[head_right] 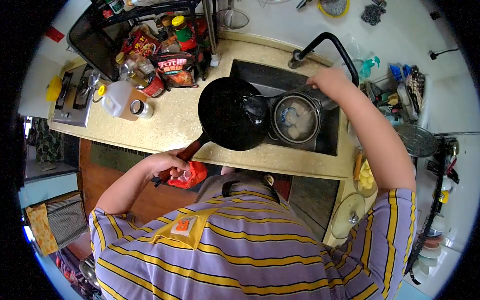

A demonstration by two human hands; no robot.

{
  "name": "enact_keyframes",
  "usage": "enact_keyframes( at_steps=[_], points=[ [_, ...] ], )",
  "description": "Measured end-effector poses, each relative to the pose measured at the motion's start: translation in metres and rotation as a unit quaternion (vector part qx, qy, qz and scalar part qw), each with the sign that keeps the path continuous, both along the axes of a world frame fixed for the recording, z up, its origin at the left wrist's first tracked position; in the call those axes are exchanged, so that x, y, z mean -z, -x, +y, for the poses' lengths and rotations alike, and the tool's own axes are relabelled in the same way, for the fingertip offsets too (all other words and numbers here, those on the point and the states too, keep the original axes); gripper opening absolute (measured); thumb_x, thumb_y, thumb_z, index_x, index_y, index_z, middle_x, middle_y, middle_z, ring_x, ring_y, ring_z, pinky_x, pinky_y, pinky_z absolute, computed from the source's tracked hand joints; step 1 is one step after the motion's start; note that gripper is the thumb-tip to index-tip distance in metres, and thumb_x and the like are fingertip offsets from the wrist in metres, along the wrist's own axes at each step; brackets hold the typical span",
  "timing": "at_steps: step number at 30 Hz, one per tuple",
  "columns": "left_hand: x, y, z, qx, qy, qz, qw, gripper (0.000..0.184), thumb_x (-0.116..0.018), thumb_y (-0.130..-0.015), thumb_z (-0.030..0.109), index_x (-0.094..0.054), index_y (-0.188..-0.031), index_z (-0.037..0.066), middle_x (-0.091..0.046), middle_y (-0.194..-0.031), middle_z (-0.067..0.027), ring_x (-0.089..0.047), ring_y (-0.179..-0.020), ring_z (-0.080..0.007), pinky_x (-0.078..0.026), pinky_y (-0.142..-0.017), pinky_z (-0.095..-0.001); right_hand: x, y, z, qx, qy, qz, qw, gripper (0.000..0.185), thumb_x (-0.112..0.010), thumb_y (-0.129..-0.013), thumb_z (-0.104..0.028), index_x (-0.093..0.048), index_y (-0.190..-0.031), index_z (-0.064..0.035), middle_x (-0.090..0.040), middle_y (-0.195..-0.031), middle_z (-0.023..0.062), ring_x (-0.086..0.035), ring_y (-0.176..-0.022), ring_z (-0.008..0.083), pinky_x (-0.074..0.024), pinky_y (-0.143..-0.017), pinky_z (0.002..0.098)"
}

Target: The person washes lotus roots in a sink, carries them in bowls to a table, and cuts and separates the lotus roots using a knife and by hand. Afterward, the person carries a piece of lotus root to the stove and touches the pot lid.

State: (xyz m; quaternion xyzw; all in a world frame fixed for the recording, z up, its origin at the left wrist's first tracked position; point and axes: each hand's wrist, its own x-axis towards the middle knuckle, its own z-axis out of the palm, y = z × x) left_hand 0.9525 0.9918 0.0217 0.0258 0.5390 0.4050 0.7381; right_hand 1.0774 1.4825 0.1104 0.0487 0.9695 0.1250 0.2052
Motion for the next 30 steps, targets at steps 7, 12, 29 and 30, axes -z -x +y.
enact_keyframes(
  at_steps=[7, 12, 29, 30],
  points=[
    [0.013, 0.002, -0.002, 0.005, 0.007, -0.002, 1.000, 0.021, -0.067, -0.087, 0.008, -0.048, -0.097, 0.006, -0.045, -0.058, 0.0004, -0.044, -0.047, -0.0108, -0.040, -0.046, -0.0290, 0.003, -0.001, -0.024, -0.044, -0.019, 0.158, 0.986, 0.027, -0.057, -0.087, -0.019, -0.072, -0.109, -0.0220, -0.073, -0.092, 0.0049, -0.070, -0.090, 0.0273, -0.0539, -0.077, 0.0411],
    [-0.005, 0.003, 0.010, -0.004, 0.016, -0.005, 1.000, 0.016, -0.065, -0.088, 0.010, -0.049, -0.087, 0.009, -0.043, -0.056, 0.0026, -0.045, -0.046, -0.0108, -0.041, -0.045, -0.0291, 0.010, -0.022, -0.010, 0.059, 0.001, -0.002, 0.998, 0.025, -0.056, -0.087, -0.019, -0.072, -0.106, -0.0209, -0.072, -0.092, 0.0072, -0.070, -0.089, 0.0284, -0.0538, -0.075, 0.0411],
    [-0.009, -0.001, 0.038, 0.019, -0.014, 0.088, 0.996, 0.021, -0.067, -0.085, 0.006, -0.049, -0.097, 0.005, -0.051, -0.070, 0.0002, -0.049, -0.051, -0.0081, -0.042, -0.047, -0.0254, 0.016, -0.097, -0.041, 0.125, 0.055, 0.189, 0.973, 0.022, -0.060, -0.087, -0.019, -0.075, -0.102, -0.0209, -0.069, -0.085, 0.0152, -0.067, -0.083, 0.0336, -0.0516, -0.071, 0.0442],
    [-0.013, -0.006, 0.043, 0.040, -0.008, 0.154, 0.987, 0.026, -0.067, -0.085, 0.007, -0.048, -0.102, 0.005, -0.051, -0.070, -0.0002, -0.049, -0.051, -0.0079, -0.042, -0.046, -0.0255, 0.032, -0.113, -0.044, 0.138, 0.056, 0.233, 0.961, 0.024, -0.058, -0.088, -0.017, -0.075, -0.105, -0.0228, -0.067, -0.084, 0.0159, -0.067, -0.082, 0.0341, -0.0511, -0.070, 0.0442]
  ],
)
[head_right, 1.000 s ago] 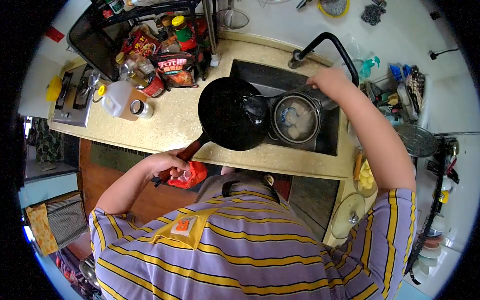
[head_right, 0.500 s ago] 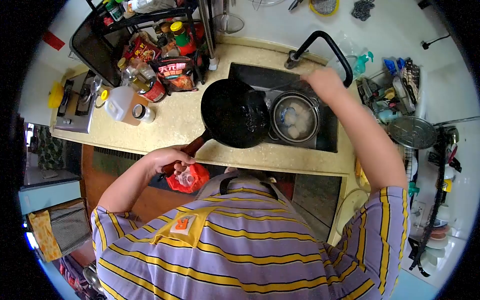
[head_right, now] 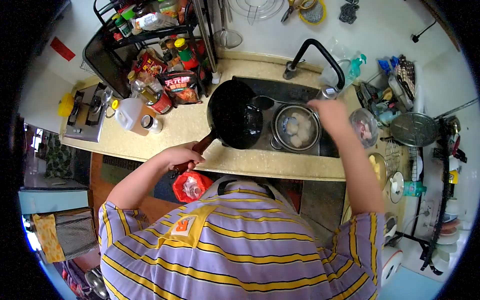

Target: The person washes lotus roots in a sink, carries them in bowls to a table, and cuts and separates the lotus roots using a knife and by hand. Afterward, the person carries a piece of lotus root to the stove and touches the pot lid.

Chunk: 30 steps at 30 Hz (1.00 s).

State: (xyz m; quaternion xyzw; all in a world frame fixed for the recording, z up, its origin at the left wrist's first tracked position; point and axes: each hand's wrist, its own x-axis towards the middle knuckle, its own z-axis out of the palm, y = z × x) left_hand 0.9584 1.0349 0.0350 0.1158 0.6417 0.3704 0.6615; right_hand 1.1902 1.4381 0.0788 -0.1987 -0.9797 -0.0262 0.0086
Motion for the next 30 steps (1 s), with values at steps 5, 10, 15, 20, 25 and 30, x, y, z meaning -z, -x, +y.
enact_keyframes(
  at_steps=[5, 10, 15, 20, 25, 30],
  points=[
    [0.010, -0.013, 0.019, 0.071, 0.009, 0.285, 0.956, 0.042, -0.071, -0.081, 0.010, -0.045, -0.112, 0.002, -0.054, -0.072, -0.0046, -0.056, -0.055, -0.0142, -0.046, -0.046, -0.0308, 0.074, -0.057, -0.028, 0.089, -0.006, 0.148, 0.985, 0.038, -0.056, -0.088, -0.007, -0.073, -0.115, -0.0296, -0.056, -0.077, 0.0148, -0.059, -0.075, 0.0347, -0.0476, -0.066, 0.0467],
    [-0.019, -0.052, 0.032, 0.185, 0.107, 0.609, 0.764, 0.037, -0.056, -0.080, 0.003, -0.045, -0.115, 0.005, -0.067, -0.091, -0.0230, -0.067, -0.083, -0.0408, -0.053, -0.072, -0.0475, 0.102, -0.089, -0.051, 0.179, 0.160, 0.194, 0.951, 0.032, -0.060, -0.091, -0.013, -0.071, -0.118, -0.0264, -0.058, -0.080, 0.0146, -0.061, -0.079, 0.0343, -0.0496, -0.072, 0.0443],
    [-0.023, -0.089, 0.024, 0.134, 0.127, 0.704, 0.686, 0.036, -0.056, -0.082, 0.000, -0.045, -0.116, 0.006, -0.067, -0.090, -0.0170, -0.068, -0.080, -0.0380, -0.054, -0.068, -0.0470, 0.097, -0.121, -0.051, 0.223, 0.370, 0.140, 0.891, 0.034, -0.062, -0.095, -0.024, -0.065, -0.128, -0.0296, -0.070, -0.099, 0.0166, -0.067, -0.089, 0.0325, -0.0519, -0.079, 0.0371],
    [-0.013, -0.142, 0.023, 0.050, 0.152, 0.729, 0.665, 0.032, -0.055, -0.082, 0.002, -0.046, -0.112, 0.009, -0.066, -0.087, -0.0148, -0.068, -0.076, -0.0373, -0.054, -0.063, -0.0465, 0.092, -0.131, -0.059, 0.219, 0.361, 0.126, 0.898, 0.035, -0.054, -0.100, -0.026, -0.059, -0.134, -0.0339, -0.067, -0.098, 0.0234, -0.067, -0.090, 0.0380, -0.0510, -0.076, 0.0396],
    [0.001, -0.182, 0.018, -0.051, 0.142, 0.731, 0.666, 0.036, -0.056, -0.083, 0.004, -0.044, -0.116, 0.010, -0.066, -0.083, -0.0167, -0.067, -0.072, -0.0392, -0.052, -0.059, -0.0503, 0.109, -0.143, -0.053, 0.130, 0.303, 0.153, 0.932, 0.037, -0.055, -0.098, -0.019, -0.061, -0.133, -0.0326, -0.067, -0.095, 0.0206, -0.065, -0.086, 0.0400, -0.0507, -0.073, 0.0436],
    [-0.009, -0.206, -0.009, -0.126, 0.146, 0.697, 0.690, 0.041, -0.061, -0.082, 0.004, -0.043, -0.118, 0.009, -0.067, -0.082, -0.0197, -0.066, -0.073, -0.0416, -0.051, -0.062, -0.0518, 0.114, -0.160, -0.067, 0.081, 0.220, 0.137, 0.962, 0.038, -0.056, -0.094, -0.012, -0.065, -0.128, -0.0290, -0.068, -0.095, 0.0158, -0.066, -0.078, 0.0362, -0.0514, -0.068, 0.0442]
  ],
)
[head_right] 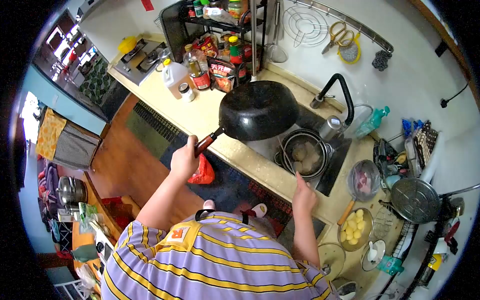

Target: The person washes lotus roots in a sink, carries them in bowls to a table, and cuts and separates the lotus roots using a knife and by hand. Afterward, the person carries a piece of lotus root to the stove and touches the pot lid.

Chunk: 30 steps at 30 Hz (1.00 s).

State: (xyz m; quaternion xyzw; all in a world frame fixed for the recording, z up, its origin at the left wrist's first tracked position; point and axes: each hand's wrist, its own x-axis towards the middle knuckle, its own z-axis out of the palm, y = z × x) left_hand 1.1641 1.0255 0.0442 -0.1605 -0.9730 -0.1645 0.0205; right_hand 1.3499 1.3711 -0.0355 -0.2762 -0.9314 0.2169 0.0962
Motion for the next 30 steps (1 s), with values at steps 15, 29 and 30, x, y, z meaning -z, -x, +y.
enact_keyframes(
  at_steps=[15, 29, 30],
  points=[
    [0.008, -0.056, -0.315, -0.130, -0.083, 0.035, 0.987, 0.050, -0.067, -0.076, 0.005, -0.041, -0.119, 0.010, -0.067, -0.083, -0.0204, -0.067, -0.076, -0.0412, -0.052, -0.066, -0.0503, -0.052, 0.017, -0.234, -0.085, -0.108, 0.165, 0.977, 0.040, -0.063, -0.091, -0.005, -0.068, -0.126, -0.0241, -0.058, -0.075, 0.0117, -0.061, -0.068, 0.0295, -0.0490, -0.064, 0.0388],
    [0.024, 0.036, -0.551, -0.293, -0.092, 0.061, 0.950, 0.045, -0.065, -0.081, 0.005, -0.040, -0.118, 0.009, -0.070, -0.088, -0.0175, -0.068, -0.075, -0.0399, -0.053, -0.066, -0.0491, -0.039, 0.231, -0.537, -0.265, 0.066, 0.186, 0.944, 0.037, -0.063, -0.091, -0.007, -0.070, -0.122, -0.0250, -0.052, -0.072, 0.0137, -0.058, -0.065, 0.0314, -0.0486, -0.062, 0.0389],
    [0.027, 0.049, -0.562, -0.299, -0.093, 0.062, 0.948, 0.045, -0.065, -0.081, 0.004, -0.040, -0.118, 0.009, -0.070, -0.088, -0.0174, -0.068, -0.075, -0.0401, -0.053, -0.066, -0.0490, -0.033, 0.250, -0.547, -0.270, 0.075, 0.187, 0.942, 0.037, -0.063, -0.092, -0.007, -0.070, -0.123, -0.0250, -0.052, -0.072, 0.0138, -0.059, -0.066, 0.0315, -0.0485, -0.062, 0.0390]
  ],
)
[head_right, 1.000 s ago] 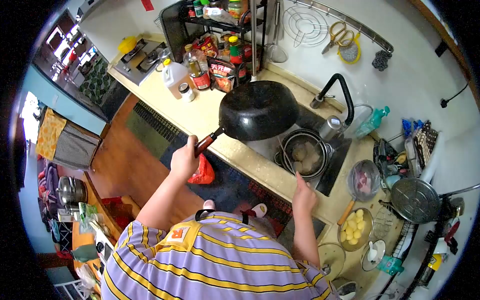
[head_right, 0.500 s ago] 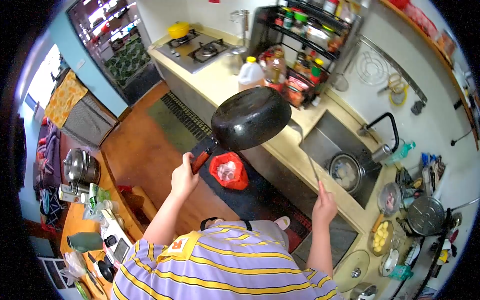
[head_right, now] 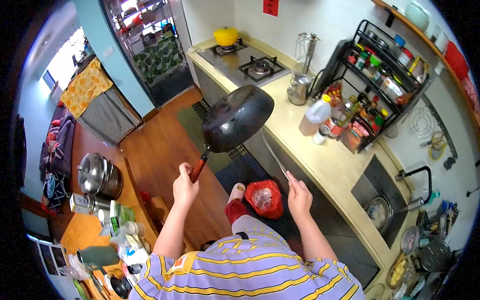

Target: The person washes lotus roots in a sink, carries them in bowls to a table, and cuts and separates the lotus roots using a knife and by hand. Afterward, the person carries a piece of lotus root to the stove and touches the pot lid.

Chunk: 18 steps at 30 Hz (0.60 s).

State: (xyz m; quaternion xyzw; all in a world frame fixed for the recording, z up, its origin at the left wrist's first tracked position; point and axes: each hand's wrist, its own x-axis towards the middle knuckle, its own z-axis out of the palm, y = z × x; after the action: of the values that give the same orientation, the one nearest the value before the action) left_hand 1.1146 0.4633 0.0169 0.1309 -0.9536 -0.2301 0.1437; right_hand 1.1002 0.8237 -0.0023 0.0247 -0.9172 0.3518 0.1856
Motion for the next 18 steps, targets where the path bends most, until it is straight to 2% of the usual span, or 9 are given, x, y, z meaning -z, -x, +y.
enact_keyframes(
  at_steps=[4, 6, 9, 10, 12, 13, 15, 16, 18],
  points=[
    [0.011, 0.080, -0.055, 0.005, 0.008, 0.000, 1.000, 0.046, -0.064, -0.081, 0.003, -0.039, -0.119, 0.009, -0.069, -0.087, -0.0167, -0.068, -0.075, -0.0402, -0.053, -0.065, -0.0484, 0.027, 0.087, -0.031, -0.006, -0.017, -0.003, 1.000, 0.036, -0.063, -0.091, -0.008, -0.070, -0.122, -0.0250, -0.053, -0.073, 0.0139, -0.059, -0.066, 0.0317, -0.0483, -0.062, 0.0391],
    [0.005, 0.140, -0.077, 0.006, 0.003, -0.023, 1.000, 0.047, -0.066, -0.082, 0.005, -0.038, -0.119, 0.009, -0.068, -0.088, -0.0174, -0.067, -0.077, -0.0407, -0.053, -0.067, -0.0481, 0.037, 0.135, -0.045, 0.004, -0.028, 0.032, 0.999, 0.036, -0.065, -0.090, -0.007, -0.071, -0.121, -0.0249, -0.054, -0.072, 0.0133, -0.059, -0.065, 0.0315, -0.0479, -0.061, 0.0394],
    [-0.003, 0.248, -0.092, 0.052, -0.060, -0.016, 0.997, 0.048, -0.069, -0.082, 0.009, -0.037, -0.118, 0.009, -0.068, -0.090, -0.0182, -0.068, -0.080, -0.0407, -0.053, -0.069, -0.0473, 0.033, 0.213, -0.067, 0.027, -0.011, 0.050, 0.998, 0.036, -0.066, -0.089, -0.006, -0.071, -0.120, -0.0238, -0.053, -0.071, 0.0134, -0.059, -0.064, 0.0313, -0.0477, -0.060, 0.0392],
    [-0.011, 0.282, -0.096, 0.091, -0.121, -0.050, 0.987, 0.051, -0.072, -0.084, 0.012, -0.034, -0.119, 0.007, -0.065, -0.092, -0.0191, -0.067, -0.084, -0.0389, -0.051, -0.076, -0.0453, 0.026, 0.241, -0.074, 0.041, -0.001, 0.047, 0.998, 0.036, -0.066, -0.090, -0.006, -0.071, -0.120, -0.0234, -0.053, -0.071, 0.0135, -0.059, -0.064, 0.0313, -0.0479, -0.060, 0.0389],
    [-0.012, 0.349, -0.096, 0.130, -0.201, -0.088, 0.967, 0.050, -0.071, -0.086, 0.012, -0.034, -0.119, 0.009, -0.059, -0.081, -0.0106, -0.062, -0.071, -0.0269, -0.050, -0.067, -0.0395, 0.013, 0.293, -0.087, 0.056, 0.005, 0.050, 0.997, 0.035, -0.065, -0.089, -0.006, -0.070, -0.121, -0.0218, -0.053, -0.073, 0.0130, -0.059, -0.065, 0.0309, -0.0485, -0.062, 0.0384],
    [-0.017, 0.380, -0.092, 0.144, -0.247, -0.121, 0.951, 0.048, -0.071, -0.088, 0.012, -0.034, -0.119, 0.009, -0.056, -0.076, -0.0071, -0.059, -0.064, -0.0215, -0.049, -0.061, -0.0370, 0.008, 0.315, -0.094, 0.064, 0.001, 0.048, 0.997, 0.036, -0.065, -0.089, -0.006, -0.070, -0.122, -0.0220, -0.053, -0.074, 0.0128, -0.059, -0.065, 0.0307, -0.0486, -0.062, 0.0385],
    [-0.019, 0.435, -0.084, 0.167, -0.411, -0.207, 0.872, 0.043, -0.067, -0.092, 0.012, -0.034, -0.120, 0.009, -0.048, -0.067, -0.0016, -0.050, -0.052, -0.0133, -0.043, -0.049, -0.0313, 0.000, 0.357, -0.110, 0.086, -0.002, 0.052, 0.995, 0.037, -0.065, -0.089, -0.007, -0.069, -0.123, -0.0223, -0.053, -0.076, 0.0123, -0.059, -0.066, 0.0304, -0.0487, -0.063, 0.0385],
    [-0.017, 0.460, -0.078, 0.173, -0.483, -0.211, 0.832, 0.041, -0.065, -0.093, 0.011, -0.034, -0.119, 0.008, -0.045, -0.063, 0.0000, -0.044, -0.046, -0.0106, -0.039, -0.044, -0.0290, -0.004, 0.377, -0.116, 0.097, -0.007, 0.029, 0.995, 0.038, -0.064, -0.091, -0.009, -0.068, -0.125, -0.0242, -0.053, -0.078, 0.0123, -0.059, -0.069, 0.0298, -0.0491, -0.065, 0.0388],
    [-0.006, 0.510, -0.078, 0.185, -0.564, -0.252, 0.764, 0.036, -0.064, -0.093, 0.009, -0.034, -0.112, 0.010, -0.044, -0.068, 0.0009, -0.042, -0.048, -0.0085, -0.038, -0.044, -0.0275, -0.007, 0.416, -0.131, 0.110, 0.005, 0.014, 0.994, 0.038, -0.063, -0.092, -0.010, -0.067, -0.126, -0.0254, -0.053, -0.079, 0.0122, -0.060, -0.071, 0.0295, -0.0494, -0.066, 0.0388]
  ],
)
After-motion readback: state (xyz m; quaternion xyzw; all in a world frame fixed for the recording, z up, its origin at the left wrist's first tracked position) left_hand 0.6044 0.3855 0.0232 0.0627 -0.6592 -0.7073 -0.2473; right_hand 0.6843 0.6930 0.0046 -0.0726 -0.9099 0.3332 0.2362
